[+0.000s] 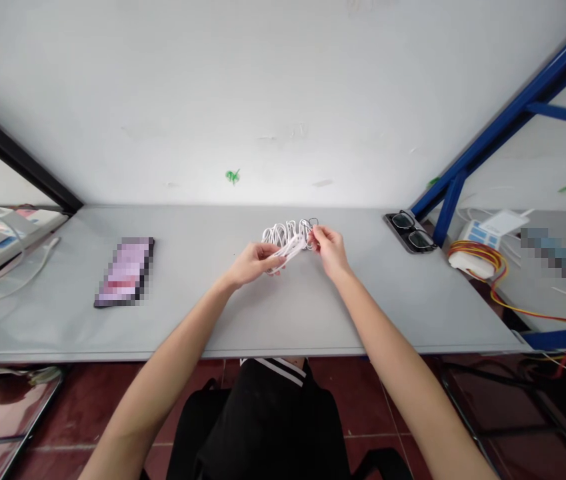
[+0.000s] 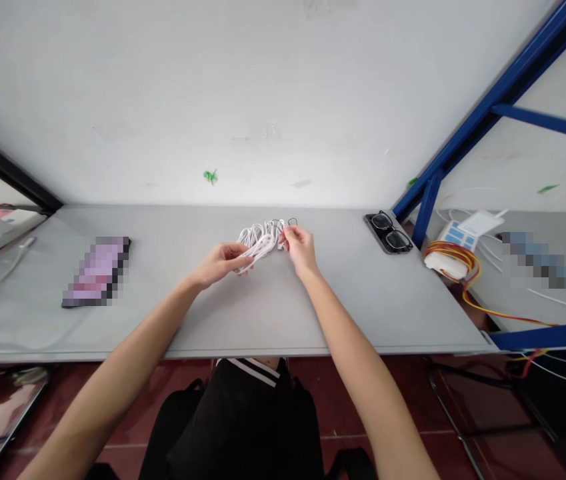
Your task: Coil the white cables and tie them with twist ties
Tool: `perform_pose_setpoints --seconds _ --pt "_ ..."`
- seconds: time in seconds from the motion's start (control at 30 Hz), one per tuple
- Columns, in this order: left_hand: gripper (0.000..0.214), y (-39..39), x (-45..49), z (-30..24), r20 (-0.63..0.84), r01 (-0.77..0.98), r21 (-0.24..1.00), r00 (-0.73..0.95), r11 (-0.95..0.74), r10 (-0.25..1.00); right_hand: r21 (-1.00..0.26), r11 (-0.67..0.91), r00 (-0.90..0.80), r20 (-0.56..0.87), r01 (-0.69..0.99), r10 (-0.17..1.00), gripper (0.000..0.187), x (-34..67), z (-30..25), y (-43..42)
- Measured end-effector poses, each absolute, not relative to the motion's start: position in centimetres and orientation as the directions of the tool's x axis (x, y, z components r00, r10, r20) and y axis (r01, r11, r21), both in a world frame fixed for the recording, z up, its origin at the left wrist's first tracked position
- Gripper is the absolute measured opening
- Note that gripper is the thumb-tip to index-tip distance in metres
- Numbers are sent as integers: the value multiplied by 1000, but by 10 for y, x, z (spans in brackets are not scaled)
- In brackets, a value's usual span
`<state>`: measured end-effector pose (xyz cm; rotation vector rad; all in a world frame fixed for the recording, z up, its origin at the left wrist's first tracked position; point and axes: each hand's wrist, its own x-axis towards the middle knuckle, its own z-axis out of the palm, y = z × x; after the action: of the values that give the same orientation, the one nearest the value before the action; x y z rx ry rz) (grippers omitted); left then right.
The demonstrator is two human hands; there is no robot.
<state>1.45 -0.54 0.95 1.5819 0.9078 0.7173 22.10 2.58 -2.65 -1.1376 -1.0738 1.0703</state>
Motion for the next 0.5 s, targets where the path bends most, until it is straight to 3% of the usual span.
perform_pose_setpoints --seconds 0.13,0.23,0.33,0.5 --pt "29 0 10 7 92 437 887 152 -150 984 -971 141 304 197 195 932 32 238 -27 34" --pt "27 8 5 3 227 730 672 -41 -125 973 -879 80 348 268 470 898 30 251 -29 39" --pt "28 16 1 -3 237 842 533 -52 -85 970 -748 -9 352 302 663 886 29 261 -34 43" --pt "28 27 3 -16 178 906 419 -16 -61 984 -633 -109 343 259 767 903 27 269 -41 48"
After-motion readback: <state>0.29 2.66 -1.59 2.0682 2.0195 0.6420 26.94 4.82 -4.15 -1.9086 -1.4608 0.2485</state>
